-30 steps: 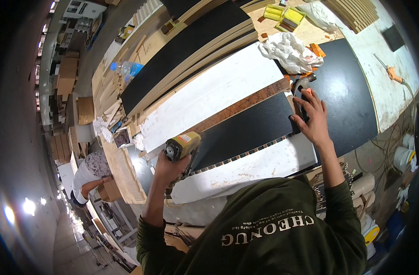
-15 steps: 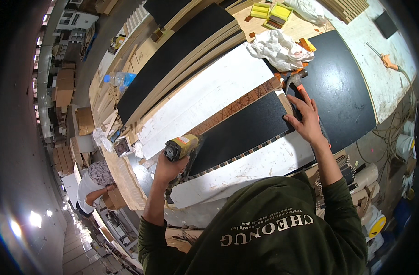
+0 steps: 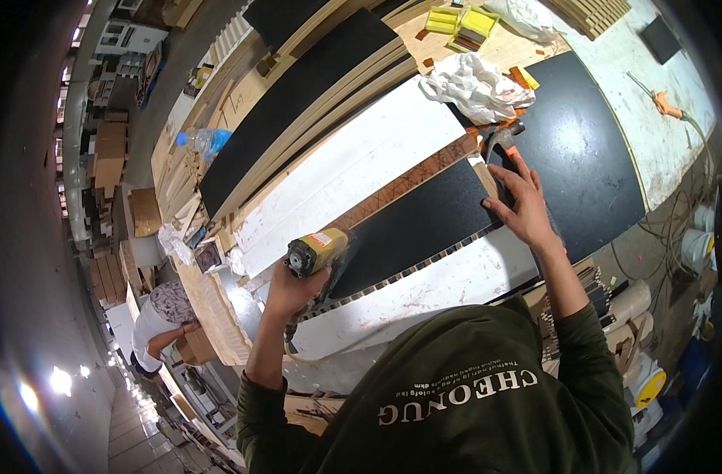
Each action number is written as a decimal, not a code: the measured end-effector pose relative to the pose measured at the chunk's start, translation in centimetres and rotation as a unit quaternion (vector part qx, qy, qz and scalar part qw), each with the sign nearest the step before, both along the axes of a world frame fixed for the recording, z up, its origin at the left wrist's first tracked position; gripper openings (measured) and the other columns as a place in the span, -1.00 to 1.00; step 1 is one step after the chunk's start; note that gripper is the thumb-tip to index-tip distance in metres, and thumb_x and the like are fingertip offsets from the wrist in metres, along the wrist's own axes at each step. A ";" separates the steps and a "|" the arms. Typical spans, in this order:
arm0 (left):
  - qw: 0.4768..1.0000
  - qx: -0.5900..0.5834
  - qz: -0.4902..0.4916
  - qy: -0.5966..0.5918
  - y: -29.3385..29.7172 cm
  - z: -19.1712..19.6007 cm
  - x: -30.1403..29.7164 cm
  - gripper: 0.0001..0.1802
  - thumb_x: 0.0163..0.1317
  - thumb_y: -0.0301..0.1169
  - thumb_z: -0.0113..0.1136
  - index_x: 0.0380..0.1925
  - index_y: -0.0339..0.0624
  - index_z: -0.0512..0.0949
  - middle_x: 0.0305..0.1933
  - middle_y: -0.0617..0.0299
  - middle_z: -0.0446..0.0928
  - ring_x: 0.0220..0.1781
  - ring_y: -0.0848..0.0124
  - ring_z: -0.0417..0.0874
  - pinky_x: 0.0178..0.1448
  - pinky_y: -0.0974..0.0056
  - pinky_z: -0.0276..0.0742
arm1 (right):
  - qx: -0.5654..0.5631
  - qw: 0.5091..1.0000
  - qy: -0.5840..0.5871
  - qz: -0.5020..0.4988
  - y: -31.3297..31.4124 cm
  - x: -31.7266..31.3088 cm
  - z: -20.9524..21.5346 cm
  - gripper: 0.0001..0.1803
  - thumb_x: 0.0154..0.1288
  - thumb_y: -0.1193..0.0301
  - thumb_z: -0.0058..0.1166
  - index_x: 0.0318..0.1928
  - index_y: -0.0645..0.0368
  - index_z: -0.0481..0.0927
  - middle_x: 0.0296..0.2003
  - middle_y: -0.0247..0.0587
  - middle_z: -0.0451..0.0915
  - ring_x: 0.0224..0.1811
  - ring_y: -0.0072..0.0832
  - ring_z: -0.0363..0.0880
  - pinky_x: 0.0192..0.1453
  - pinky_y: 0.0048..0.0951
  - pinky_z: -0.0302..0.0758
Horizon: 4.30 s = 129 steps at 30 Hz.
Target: Assembling wooden furniture components by attaching slats to a frame using a pneumatic nail gun.
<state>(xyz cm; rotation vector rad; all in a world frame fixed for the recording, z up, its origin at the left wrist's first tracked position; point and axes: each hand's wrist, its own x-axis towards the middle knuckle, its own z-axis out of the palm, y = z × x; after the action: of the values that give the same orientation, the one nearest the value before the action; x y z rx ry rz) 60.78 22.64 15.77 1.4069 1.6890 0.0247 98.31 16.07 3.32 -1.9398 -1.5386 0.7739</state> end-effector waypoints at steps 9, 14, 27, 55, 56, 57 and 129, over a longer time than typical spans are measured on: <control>0.999 -0.001 -0.009 0.049 0.4 -0.2 1.1 -0.65 0.03 -0.42 0.28 -0.18 -0.37 0.53 -0.52 0.23 0.56 -0.60 0.53 0.53 -0.50 0.38 0.45 | 0.012 1.000 0.008 0.006 -0.1 0.2 -0.6 -0.38 0.08 0.17 0.26 0.17 0.05 0.44 0.15 -0.24 0.46 0.44 -0.23 0.04 0.45 0.14 -0.21; 1.000 -0.004 -0.019 0.025 0.4 0.4 1.6 -0.65 0.03 -0.41 0.30 -0.19 -0.36 0.54 -0.52 0.22 0.57 -0.59 0.53 0.54 -0.50 0.37 0.46 | 0.008 1.000 0.021 0.012 -0.1 0.2 -0.9 -0.36 0.09 0.15 0.27 0.20 0.01 0.42 0.18 -0.26 0.43 0.48 -0.23 -0.06 0.47 0.09 -0.28; 0.997 0.016 -0.063 0.051 1.2 -0.4 3.3 -0.74 0.05 -0.39 0.29 -0.32 -0.36 0.55 -0.63 0.24 0.53 -0.64 0.52 0.54 -0.51 0.36 0.46 | 0.045 0.999 0.022 0.010 -0.3 0.3 -1.4 -0.36 0.08 0.11 0.26 0.17 0.02 0.43 0.14 -0.26 0.45 0.43 -0.18 0.02 0.45 0.10 -0.22; 0.987 0.030 -0.148 0.051 2.2 0.8 7.5 -0.76 0.08 -0.35 0.27 -0.36 -0.34 0.55 -0.66 0.20 0.53 -0.64 0.44 0.57 -0.48 0.32 0.47 | 0.055 0.998 0.039 0.005 -0.4 0.5 -1.9 -0.36 0.06 0.14 0.27 0.16 0.03 0.43 0.15 -0.26 0.44 0.44 -0.16 0.01 0.43 0.12 -0.23; 0.987 0.030 -0.150 0.051 2.3 0.7 7.7 -0.76 0.08 -0.35 0.27 -0.36 -0.34 0.55 -0.66 0.20 0.53 -0.64 0.44 0.57 -0.48 0.32 0.47 | 0.061 0.997 0.037 0.004 -0.5 0.6 -2.0 -0.37 0.06 0.14 0.27 0.16 0.03 0.43 0.14 -0.26 0.44 0.44 -0.16 0.01 0.43 0.12 -0.23; 0.983 0.032 -0.172 0.052 2.6 0.6 7.8 -0.76 0.08 -0.36 0.26 -0.37 -0.34 0.55 -0.66 0.19 0.53 -0.63 0.44 0.57 -0.48 0.32 0.47 | 0.061 0.997 0.037 0.004 -0.4 0.6 -2.0 -0.37 0.06 0.14 0.27 0.16 0.03 0.43 0.14 -0.26 0.44 0.44 -0.16 0.01 0.43 0.12 -0.23; 0.975 -0.013 -0.221 0.010 5.7 0.7 19.6 -0.75 0.06 -0.33 0.21 -0.41 -0.35 0.57 -0.66 0.21 0.52 -0.64 0.49 0.54 -0.49 0.33 0.45 | 0.071 0.995 0.065 -0.018 -0.6 0.5 -2.3 -0.39 0.05 0.17 0.26 0.13 0.06 0.45 0.17 -0.31 0.42 0.44 -0.24 0.03 0.47 0.10 -0.22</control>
<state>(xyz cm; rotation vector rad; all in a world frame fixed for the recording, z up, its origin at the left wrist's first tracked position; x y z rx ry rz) 80.38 28.38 16.47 1.7376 1.3540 -0.2606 98.77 15.45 1.05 -1.7736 -1.4364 0.7392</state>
